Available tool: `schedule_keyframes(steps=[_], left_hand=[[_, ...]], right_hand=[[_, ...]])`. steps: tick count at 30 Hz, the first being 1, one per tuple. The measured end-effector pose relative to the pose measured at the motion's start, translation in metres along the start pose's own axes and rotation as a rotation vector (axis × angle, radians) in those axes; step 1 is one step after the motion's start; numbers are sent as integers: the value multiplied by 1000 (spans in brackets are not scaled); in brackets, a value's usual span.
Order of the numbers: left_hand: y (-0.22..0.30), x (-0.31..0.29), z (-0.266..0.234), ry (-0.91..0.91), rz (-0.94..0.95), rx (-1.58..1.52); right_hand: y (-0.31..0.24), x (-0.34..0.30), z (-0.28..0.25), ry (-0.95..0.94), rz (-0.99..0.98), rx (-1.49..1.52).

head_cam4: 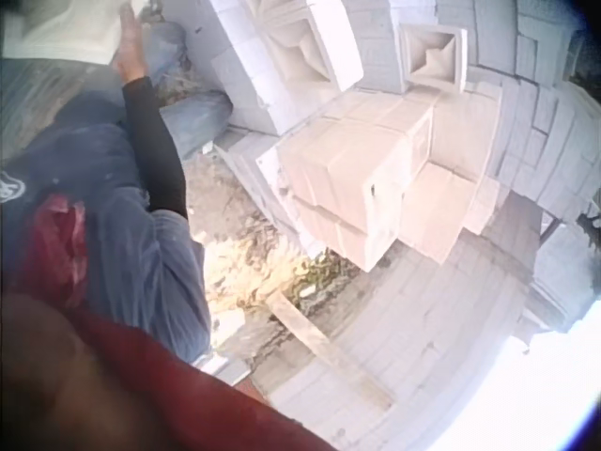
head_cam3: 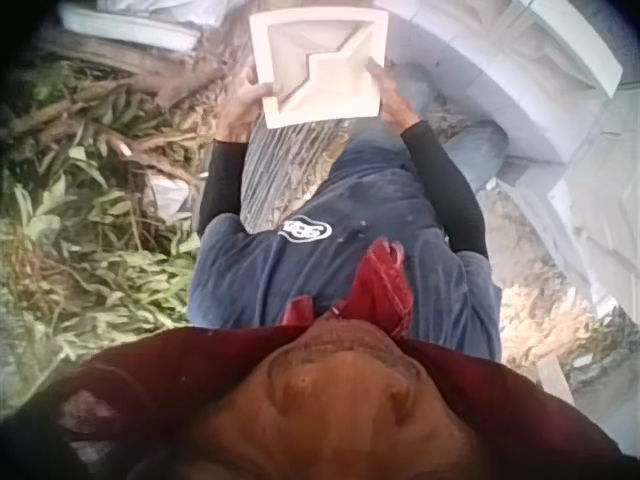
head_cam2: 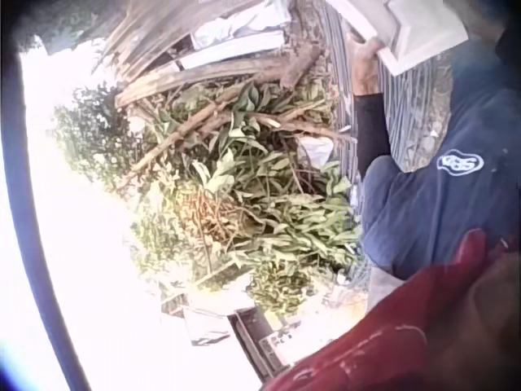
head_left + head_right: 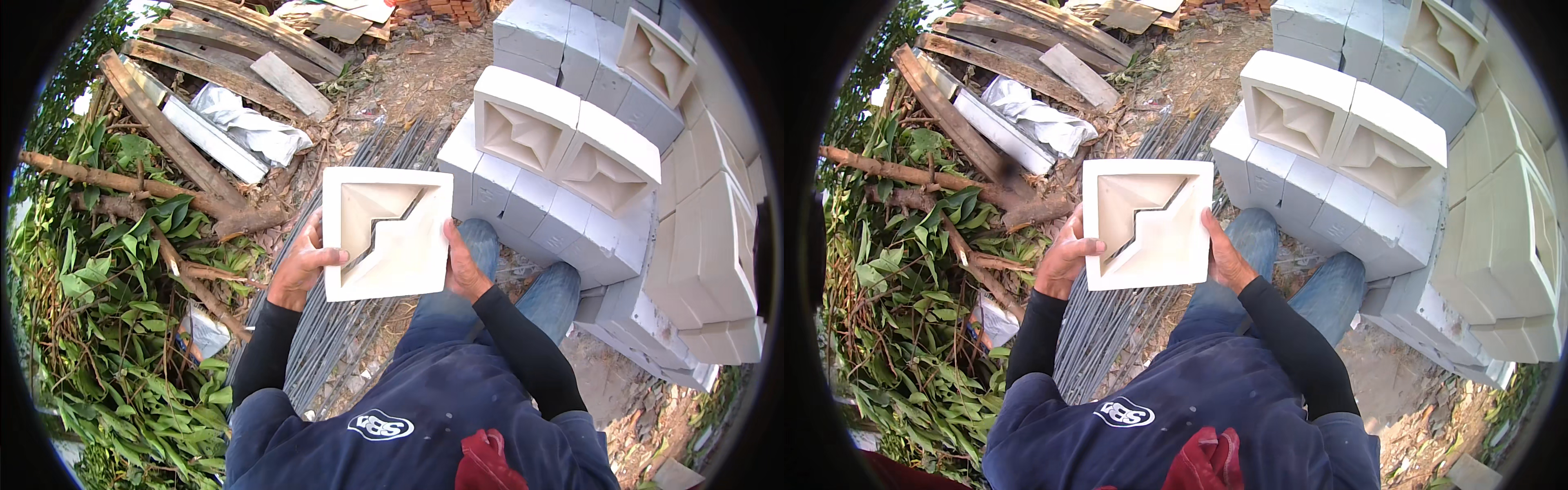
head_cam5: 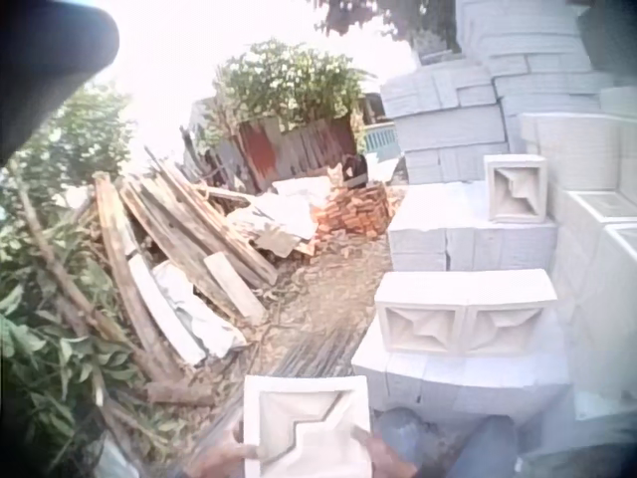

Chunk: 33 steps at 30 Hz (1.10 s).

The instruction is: The person picks up decorative concrete vent blocks from a large stack and moves them to form a new pile.

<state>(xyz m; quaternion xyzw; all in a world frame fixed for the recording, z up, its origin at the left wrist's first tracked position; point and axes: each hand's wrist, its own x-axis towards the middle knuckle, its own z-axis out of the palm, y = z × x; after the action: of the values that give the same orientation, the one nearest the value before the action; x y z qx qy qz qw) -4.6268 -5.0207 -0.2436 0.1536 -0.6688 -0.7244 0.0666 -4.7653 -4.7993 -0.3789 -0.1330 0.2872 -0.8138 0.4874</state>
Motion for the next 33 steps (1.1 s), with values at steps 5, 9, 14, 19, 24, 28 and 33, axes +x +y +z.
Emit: schedule_keyframes(steps=[5, 9, 14, 19, 24, 28, 33], left_hand=[[-65, 12, 44, -10, 12, -413], [-82, 42, 97, -185, -25, -545], [-72, 81, 173, -308, -65, -790], [-40, 139, 206, -286, 62, -874], [16, 195, 195, 12, 392, -602], [32, 246, 171, 114, 526, -126], [25, 272, 186, 145, 464, -98]], right_hand=[[-84, -28, 21, 155, -156, -504], [-185, -50, 61, 233, -248, -1174], [-279, -38, 140, 260, -125, -1869], [-325, -21, 193, 235, -73, -2061], [-374, 5, 207, 298, -156, -2302], [-392, 35, 199, 269, -323, -2383], [-408, 41, 170, 288, -273, -2382]])
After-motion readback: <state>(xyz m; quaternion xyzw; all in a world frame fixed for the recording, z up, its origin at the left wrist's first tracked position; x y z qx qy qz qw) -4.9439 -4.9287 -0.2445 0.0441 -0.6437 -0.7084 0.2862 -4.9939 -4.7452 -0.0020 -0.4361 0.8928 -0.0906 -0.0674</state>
